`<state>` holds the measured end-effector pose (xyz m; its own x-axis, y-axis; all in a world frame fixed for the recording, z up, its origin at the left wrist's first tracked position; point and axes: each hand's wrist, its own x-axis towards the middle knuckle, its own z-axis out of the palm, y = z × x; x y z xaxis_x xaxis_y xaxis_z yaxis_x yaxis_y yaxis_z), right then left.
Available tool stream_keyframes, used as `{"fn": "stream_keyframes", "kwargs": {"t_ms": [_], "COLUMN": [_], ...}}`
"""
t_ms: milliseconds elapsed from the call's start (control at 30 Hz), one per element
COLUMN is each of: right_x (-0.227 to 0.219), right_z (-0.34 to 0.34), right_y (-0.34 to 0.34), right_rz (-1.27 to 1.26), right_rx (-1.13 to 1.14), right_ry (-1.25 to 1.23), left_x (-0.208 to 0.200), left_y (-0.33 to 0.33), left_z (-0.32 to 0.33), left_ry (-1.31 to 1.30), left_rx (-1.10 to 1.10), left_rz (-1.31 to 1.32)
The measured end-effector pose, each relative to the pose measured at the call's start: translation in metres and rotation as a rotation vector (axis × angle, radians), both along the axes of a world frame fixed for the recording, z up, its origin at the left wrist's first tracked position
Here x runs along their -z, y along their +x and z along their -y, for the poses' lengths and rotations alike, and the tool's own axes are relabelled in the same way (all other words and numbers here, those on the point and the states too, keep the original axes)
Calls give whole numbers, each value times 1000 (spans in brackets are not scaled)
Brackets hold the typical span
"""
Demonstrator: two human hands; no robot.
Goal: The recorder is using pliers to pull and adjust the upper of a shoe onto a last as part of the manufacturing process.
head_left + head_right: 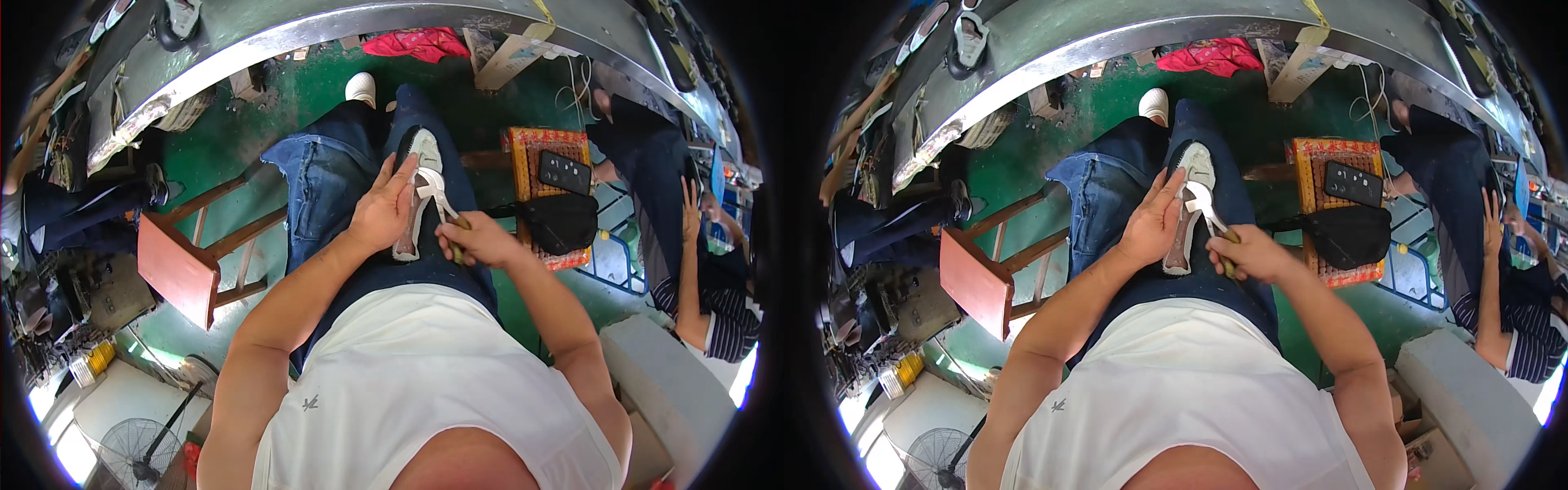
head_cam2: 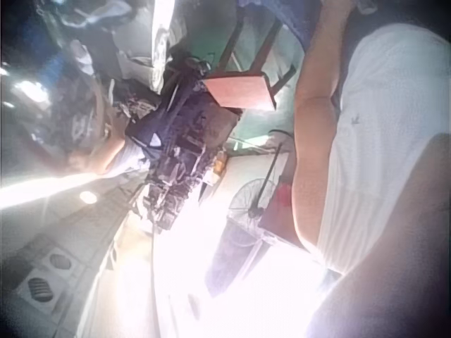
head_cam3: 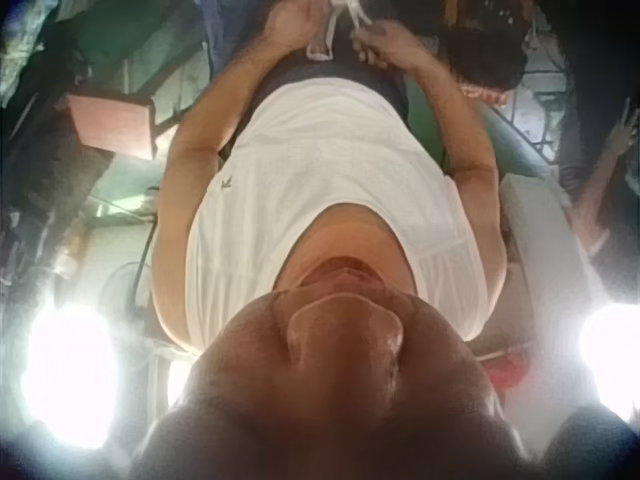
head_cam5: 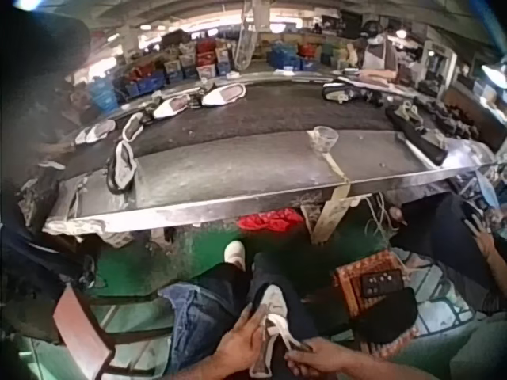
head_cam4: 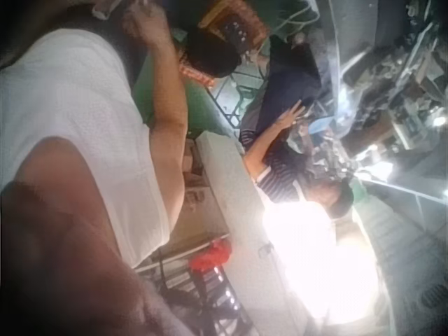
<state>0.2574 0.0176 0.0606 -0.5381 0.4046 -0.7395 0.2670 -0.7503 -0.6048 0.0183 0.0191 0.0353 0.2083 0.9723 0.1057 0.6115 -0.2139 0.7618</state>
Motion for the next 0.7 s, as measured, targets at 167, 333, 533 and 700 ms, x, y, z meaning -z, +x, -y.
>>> {"fn": "stream_keyframes", "kwargs": {"t_ms": [167,333,533,700], "right_x": [-35,-7,-22,-44], "right_z": [-17,-64,-53,-44], "right_y": [20,-11,-16,-6], "right_rz": [154,297,297,372], "right_rx": [-16,-218,-351,-352], "right_ry": [60,537,953,698], "left_x": [-18,-12,-15,-22], "left_y": [4,14,5,-7], "left_z": [-8,2,-2,-13], "left_ry": [-128,-142,-476,-608], "left_rx": [41,-19,-109,-60], "left_rz": [-238,-232,-96,3]}}
